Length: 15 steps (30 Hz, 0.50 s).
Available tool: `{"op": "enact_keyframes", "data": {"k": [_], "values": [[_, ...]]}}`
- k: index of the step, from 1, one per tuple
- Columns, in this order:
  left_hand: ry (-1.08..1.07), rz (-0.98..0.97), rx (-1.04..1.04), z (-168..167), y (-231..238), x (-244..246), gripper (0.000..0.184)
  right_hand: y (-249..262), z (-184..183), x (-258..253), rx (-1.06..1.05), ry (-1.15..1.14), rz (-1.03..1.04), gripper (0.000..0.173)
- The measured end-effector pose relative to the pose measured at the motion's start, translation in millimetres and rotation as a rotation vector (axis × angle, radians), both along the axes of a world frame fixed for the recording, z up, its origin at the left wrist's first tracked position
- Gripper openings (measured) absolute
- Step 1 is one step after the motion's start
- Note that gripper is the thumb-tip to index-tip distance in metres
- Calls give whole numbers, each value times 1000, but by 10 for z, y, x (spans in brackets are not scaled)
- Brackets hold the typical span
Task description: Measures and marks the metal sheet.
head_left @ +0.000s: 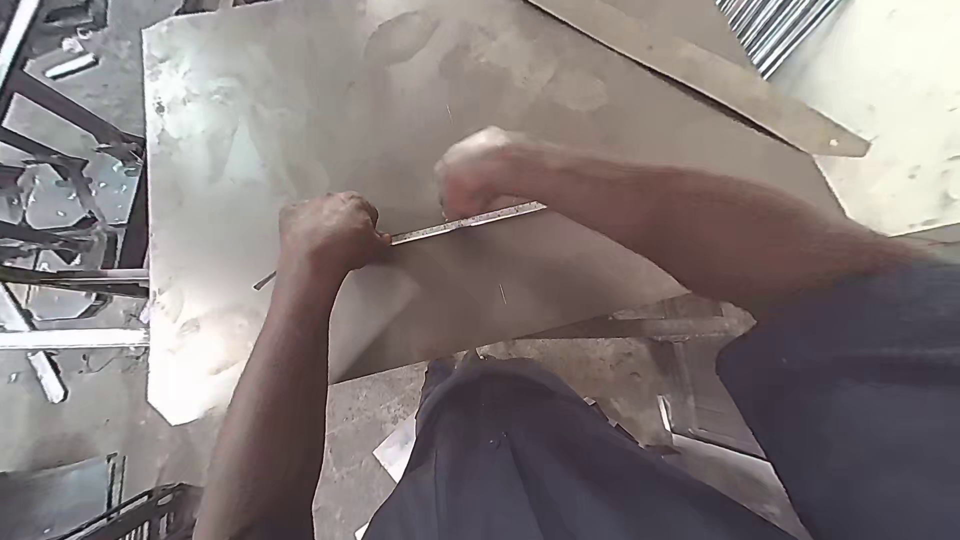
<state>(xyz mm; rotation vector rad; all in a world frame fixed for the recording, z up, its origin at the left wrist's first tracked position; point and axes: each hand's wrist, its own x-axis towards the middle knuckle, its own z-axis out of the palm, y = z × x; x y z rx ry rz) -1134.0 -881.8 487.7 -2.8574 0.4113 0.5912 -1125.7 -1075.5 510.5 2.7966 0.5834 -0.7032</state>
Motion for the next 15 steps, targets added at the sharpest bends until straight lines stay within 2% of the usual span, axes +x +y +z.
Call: {"op": "enact_keyframes", "data": {"k": [2,4,6,10,15], "values": [[-6,-5,11,10,-11,-1,40,73,67,52,5,-146,-83,26],[-12,-11,14,37,-24,5,40,-10,95,141,91,-196,-90,31],[-14,-4,11,7,0,1,41,-71,132,129,126,-101,-84,35],[-14,-21,2,-12,11,13,41,-196,-41,-15,107,86,-58,37],[-8,-35,7,-9,14,-16,39,-225,-159,-15,120,102,-13,38]]}}
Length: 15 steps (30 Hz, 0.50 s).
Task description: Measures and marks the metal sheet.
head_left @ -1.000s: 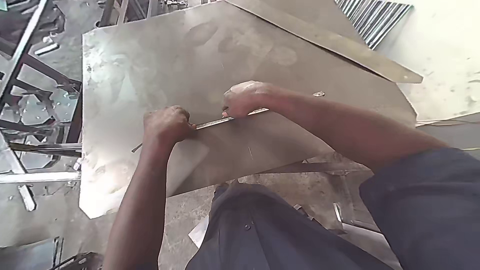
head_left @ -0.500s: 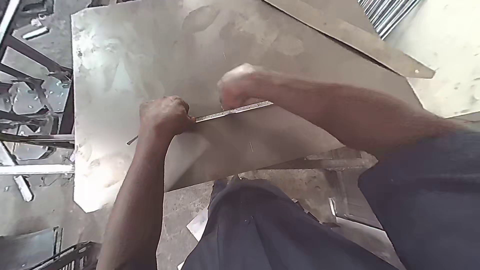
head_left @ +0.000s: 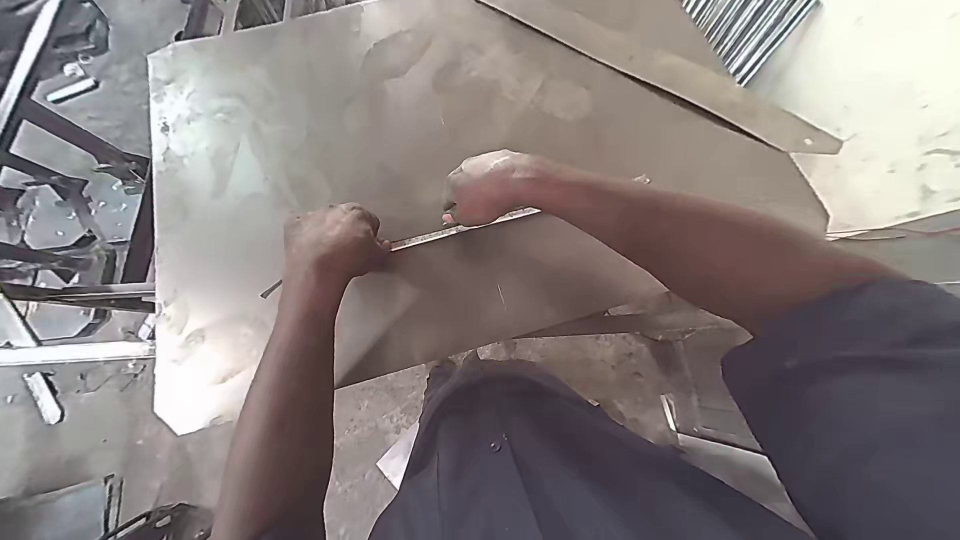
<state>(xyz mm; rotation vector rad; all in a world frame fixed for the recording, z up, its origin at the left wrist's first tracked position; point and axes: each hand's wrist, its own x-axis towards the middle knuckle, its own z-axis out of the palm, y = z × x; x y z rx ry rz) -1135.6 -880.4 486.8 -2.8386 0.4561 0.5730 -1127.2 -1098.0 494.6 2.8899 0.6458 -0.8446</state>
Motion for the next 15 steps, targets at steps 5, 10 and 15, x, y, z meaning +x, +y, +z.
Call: {"op": "enact_keyframes", "data": {"k": [5,10,15], "values": [[6,5,-11,-5,3,4,39,5,21,18,-23,-1,76,40],[5,4,-20,8,2,-10,37,11,27,82,-7,51,159,38],[3,9,-30,-20,17,28,37,258,156,-10,-180,-94,-14,31]]}}
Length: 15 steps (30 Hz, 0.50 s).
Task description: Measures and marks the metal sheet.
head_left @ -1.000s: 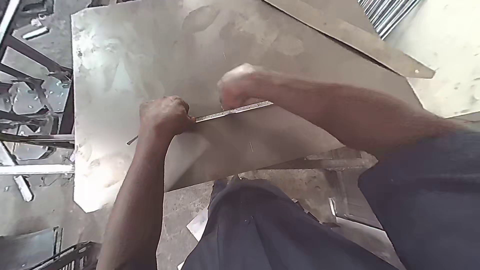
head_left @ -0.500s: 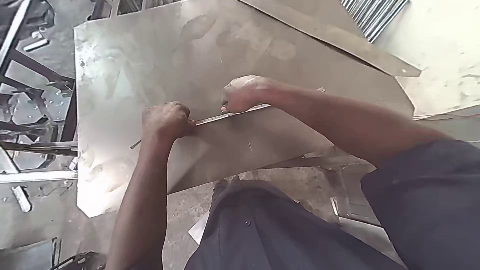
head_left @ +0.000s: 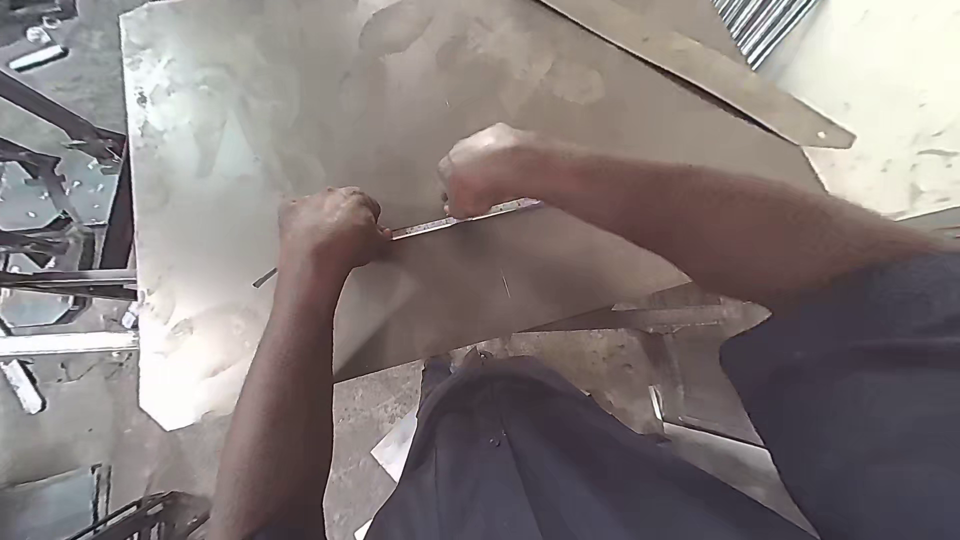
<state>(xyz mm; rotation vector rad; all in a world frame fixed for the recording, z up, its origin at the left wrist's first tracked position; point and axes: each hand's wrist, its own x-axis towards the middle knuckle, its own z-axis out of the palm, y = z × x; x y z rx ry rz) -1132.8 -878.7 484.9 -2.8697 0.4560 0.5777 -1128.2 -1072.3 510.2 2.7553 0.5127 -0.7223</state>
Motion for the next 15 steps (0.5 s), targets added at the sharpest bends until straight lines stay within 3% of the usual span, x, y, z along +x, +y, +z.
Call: {"op": "enact_keyframes", "data": {"k": [3,6,10,15], "values": [[2,-16,-3,18,-7,-19,37,-4,111,49,-50,-193,-133,26],[-33,0,-18,24,18,-34,38,-444,80,46,186,-175,-95,35],[-8,-19,-64,2,82,-56,39,-1265,-178,-430,391,-180,-198,36],[60,-79,-355,6,295,-267,34,-1848,-318,-1065,518,-186,-292,25]]}}
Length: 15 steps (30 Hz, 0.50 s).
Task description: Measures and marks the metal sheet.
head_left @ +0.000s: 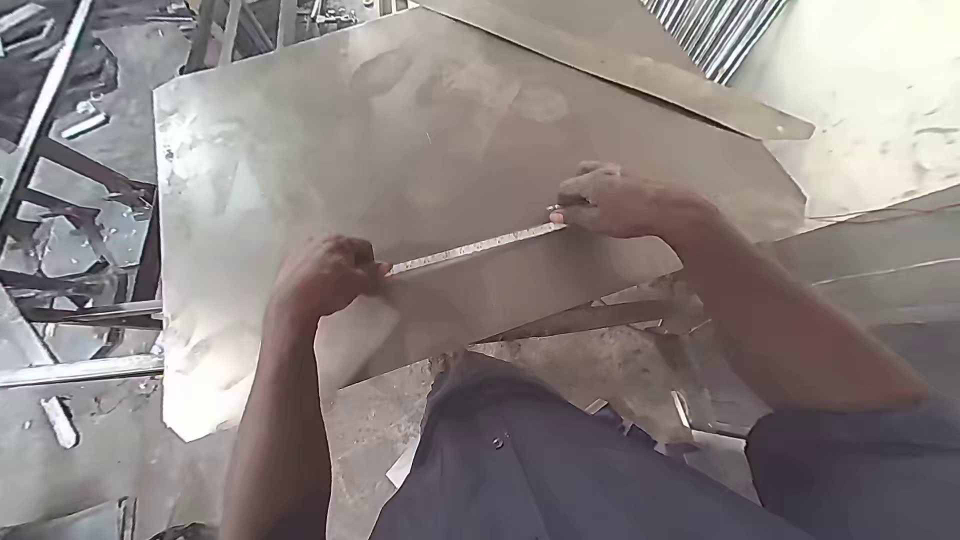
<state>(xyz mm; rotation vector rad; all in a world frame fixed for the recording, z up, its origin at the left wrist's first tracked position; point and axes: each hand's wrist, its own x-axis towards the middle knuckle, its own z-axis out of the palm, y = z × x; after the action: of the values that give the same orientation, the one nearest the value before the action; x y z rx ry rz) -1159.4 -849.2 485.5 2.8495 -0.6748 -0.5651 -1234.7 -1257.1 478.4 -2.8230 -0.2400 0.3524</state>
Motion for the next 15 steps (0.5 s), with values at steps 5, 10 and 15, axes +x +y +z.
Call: {"op": "enact_keyframes", "data": {"k": [5,10,15], "values": [[-12,29,66,-22,75,-555,33,-114,66,-542,120,79,27,24],[-35,104,247,20,-11,-944,40,-147,-89,-698,108,83,48,27],[-52,87,233,1,-20,-1021,39,-130,-70,-754,121,85,66,34]]}}
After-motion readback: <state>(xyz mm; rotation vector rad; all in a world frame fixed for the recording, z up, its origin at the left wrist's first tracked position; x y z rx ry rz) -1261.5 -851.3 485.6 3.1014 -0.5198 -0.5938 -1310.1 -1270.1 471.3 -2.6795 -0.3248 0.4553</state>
